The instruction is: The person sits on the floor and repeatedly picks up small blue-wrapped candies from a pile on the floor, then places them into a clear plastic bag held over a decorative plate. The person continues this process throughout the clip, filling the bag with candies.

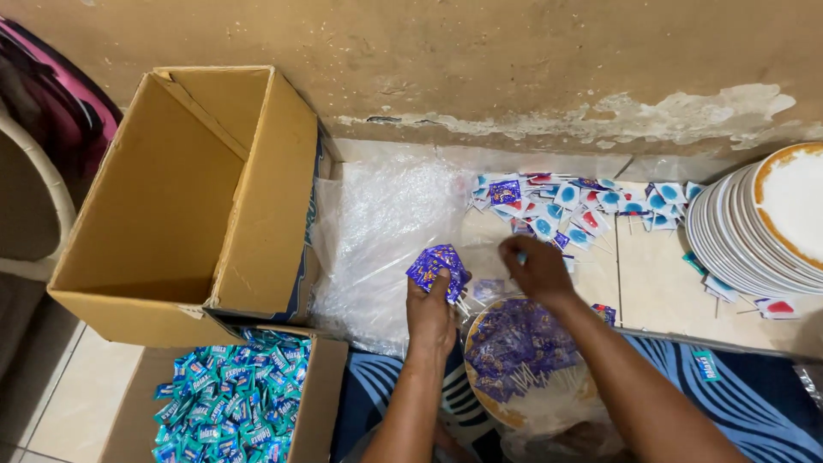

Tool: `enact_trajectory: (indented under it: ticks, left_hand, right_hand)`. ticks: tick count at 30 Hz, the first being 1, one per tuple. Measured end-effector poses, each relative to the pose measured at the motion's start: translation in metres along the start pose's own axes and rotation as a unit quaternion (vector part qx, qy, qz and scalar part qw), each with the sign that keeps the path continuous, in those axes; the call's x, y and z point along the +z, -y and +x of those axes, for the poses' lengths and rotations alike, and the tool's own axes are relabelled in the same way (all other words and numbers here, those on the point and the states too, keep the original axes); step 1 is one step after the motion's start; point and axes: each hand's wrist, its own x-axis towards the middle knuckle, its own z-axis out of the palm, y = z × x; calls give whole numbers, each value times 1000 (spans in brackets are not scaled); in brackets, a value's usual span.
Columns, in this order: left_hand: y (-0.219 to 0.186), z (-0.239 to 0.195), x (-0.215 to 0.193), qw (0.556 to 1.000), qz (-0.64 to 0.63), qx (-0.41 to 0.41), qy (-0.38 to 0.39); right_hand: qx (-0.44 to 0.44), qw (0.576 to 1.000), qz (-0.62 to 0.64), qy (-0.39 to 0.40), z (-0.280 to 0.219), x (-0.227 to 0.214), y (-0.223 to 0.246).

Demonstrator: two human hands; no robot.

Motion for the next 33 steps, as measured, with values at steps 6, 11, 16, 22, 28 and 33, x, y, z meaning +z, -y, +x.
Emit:
enact_trajectory:
  ticks: [6, 11, 16, 22, 28, 33]
  left_hand:
    - [23, 18, -6, 1000, 2, -7, 20]
    - [11, 5, 9, 999, 23, -16, 22]
    - [7, -5, 12, 999, 45, -8, 22]
    - [-2, -17, 16, 998, 61, -9, 26]
    - [-1, -14, 16, 997, 67, -14, 32]
    - [2, -6, 11, 997, 69, -22, 36]
  right_hand:
    - [19, 959, -265, 94, 75, 33, -85]
    - [53, 920, -366, 129, 73, 56, -94]
    - [33, 892, -446, 70, 52, 71, -111]
    - [51, 939, -330, 87, 46, 66, -108]
    - [64, 939, -311, 134, 45, 46, -68]
    - [139, 975, -166, 49, 53, 54, -91]
